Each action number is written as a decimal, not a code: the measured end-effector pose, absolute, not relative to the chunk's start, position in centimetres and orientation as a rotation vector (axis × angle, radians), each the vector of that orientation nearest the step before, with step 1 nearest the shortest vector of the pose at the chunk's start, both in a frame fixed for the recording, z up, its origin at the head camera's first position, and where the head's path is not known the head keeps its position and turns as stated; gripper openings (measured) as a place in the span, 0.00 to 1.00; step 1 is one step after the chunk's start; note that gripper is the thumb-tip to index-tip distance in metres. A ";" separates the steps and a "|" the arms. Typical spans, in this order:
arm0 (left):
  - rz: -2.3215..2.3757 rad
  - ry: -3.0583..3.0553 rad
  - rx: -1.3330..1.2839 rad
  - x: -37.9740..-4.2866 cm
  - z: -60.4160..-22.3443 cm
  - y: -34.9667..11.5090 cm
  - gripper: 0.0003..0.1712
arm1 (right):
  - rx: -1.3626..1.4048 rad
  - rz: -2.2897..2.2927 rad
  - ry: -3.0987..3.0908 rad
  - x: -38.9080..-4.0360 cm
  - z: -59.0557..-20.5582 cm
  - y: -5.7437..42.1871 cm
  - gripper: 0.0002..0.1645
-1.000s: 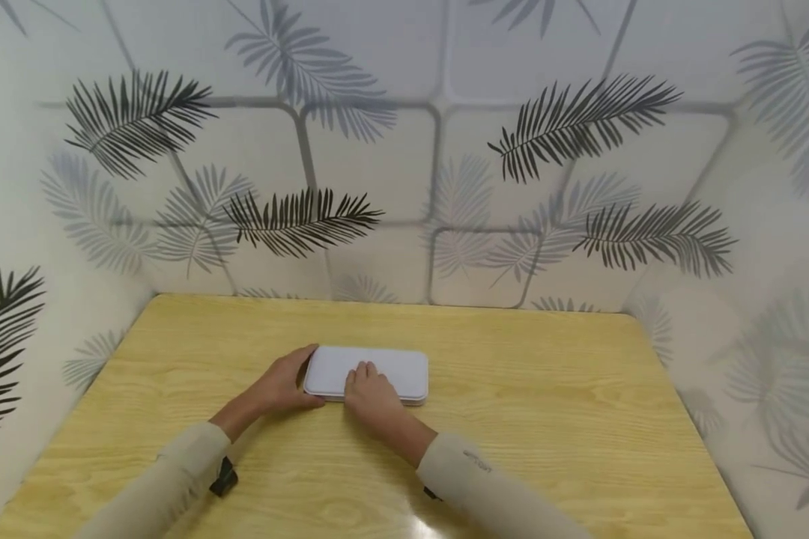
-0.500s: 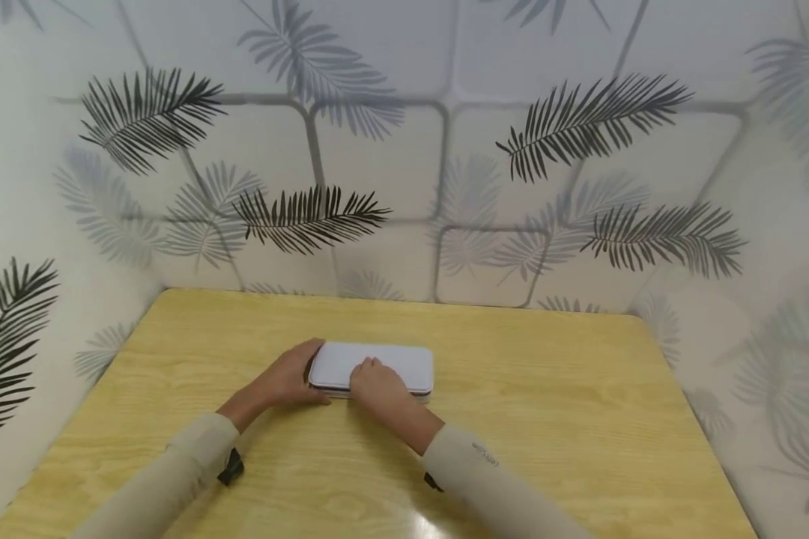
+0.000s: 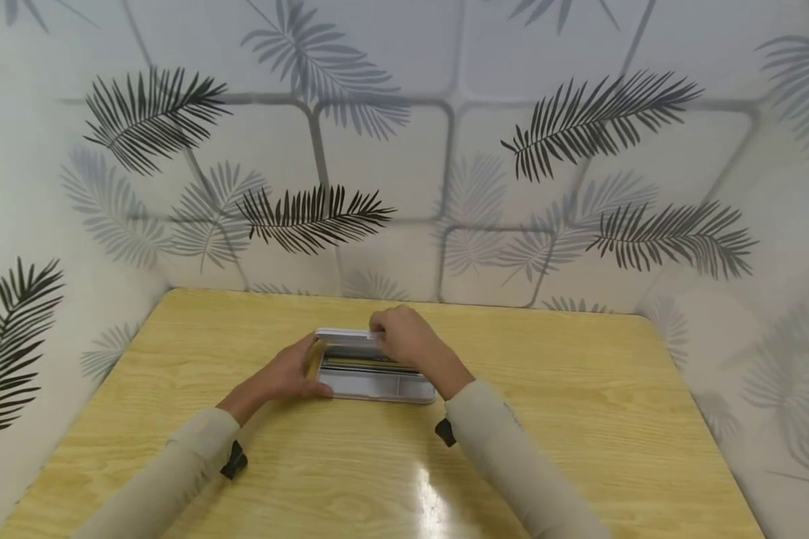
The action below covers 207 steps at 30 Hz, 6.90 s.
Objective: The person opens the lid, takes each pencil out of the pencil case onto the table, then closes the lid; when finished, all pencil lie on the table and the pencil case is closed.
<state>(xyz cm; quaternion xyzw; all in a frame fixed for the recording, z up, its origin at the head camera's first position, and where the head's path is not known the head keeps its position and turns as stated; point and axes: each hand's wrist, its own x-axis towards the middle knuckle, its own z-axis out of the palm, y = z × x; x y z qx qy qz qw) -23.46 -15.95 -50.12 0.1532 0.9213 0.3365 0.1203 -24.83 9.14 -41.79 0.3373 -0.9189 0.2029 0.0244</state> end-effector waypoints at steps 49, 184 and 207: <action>0.788 2.603 0.529 -25.4 -49.2 -16.1 0.69 | 0.641 1.201 -3.170 -26.2 -46.9 14.3 0.11; 0.744 2.596 0.494 -25.6 -49.1 -15.6 0.69 | 0.646 1.228 -2.901 -24.0 -46.0 19.3 0.16; 0.737 2.596 0.509 -25.7 -49.3 -15.8 0.70 | -0.056 1.337 -3.139 -22.3 -47.8 25.6 0.28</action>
